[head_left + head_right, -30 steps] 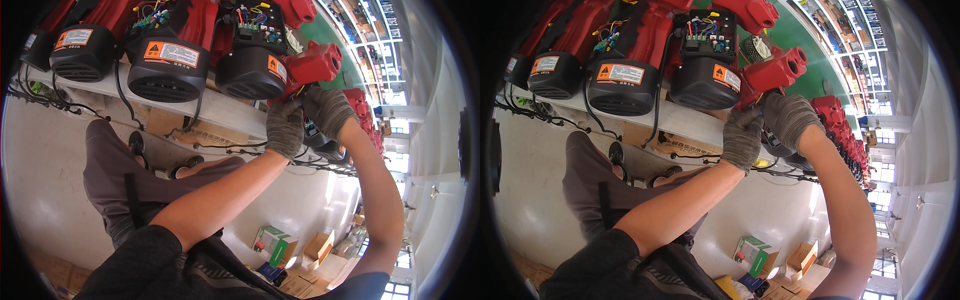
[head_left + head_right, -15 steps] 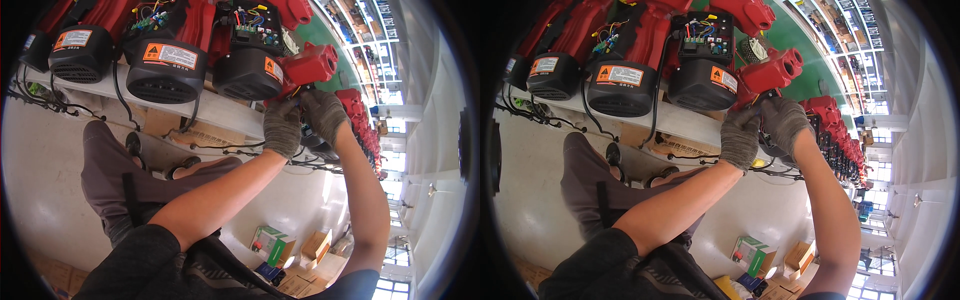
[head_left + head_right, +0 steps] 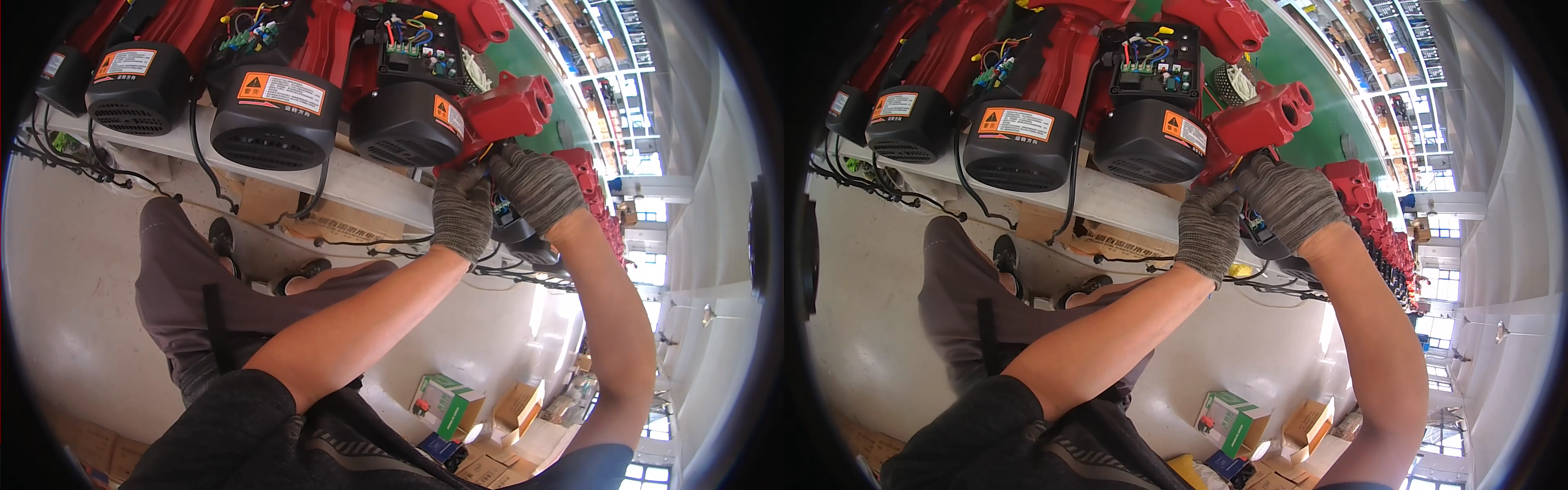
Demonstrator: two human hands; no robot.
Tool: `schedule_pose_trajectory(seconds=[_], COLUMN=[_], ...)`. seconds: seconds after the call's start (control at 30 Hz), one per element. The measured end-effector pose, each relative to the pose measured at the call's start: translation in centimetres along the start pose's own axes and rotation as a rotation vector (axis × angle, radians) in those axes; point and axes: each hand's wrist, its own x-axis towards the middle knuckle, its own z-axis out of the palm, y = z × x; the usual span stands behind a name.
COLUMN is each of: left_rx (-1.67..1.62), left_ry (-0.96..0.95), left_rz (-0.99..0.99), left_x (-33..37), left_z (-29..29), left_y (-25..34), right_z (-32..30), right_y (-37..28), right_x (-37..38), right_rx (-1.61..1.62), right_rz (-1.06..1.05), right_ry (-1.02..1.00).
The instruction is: The person connects electrical wires to terminal blocks on a series of red industrial pump units using pliers and by hand.
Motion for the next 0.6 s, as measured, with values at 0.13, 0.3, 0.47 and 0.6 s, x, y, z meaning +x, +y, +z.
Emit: schedule_pose_trajectory(seconds=[0.13, 0.3, 0.47, 0.6], left_rx=[-0.006, -0.021, 0.131, -0.062], left_ry=[0.001, 0.021, 0.066, 0.009], left_rz=[0.031, 0.04, 0.276, 0.077], left_x=[0.1, 0.1, -0.2, 0.2], left_z=[-0.1, -0.1, 0.5, 0.2], left_y=[-0.5, -0.4, -1.2, -0.8], right_z=[-1.1, 0.1, 3.4, 3.2], right_y=[-0.6, -0.4, 1.4, 0.3], right_x=[1.4, 2.9, 1.6, 1.5], right_rx=[0.013, 0.241, 0.39, 0.6], right_rz=[0.095, 0.388, 0.302, 0.458], right_ry=[-0.267, -0.411, -0.277, -0.317])
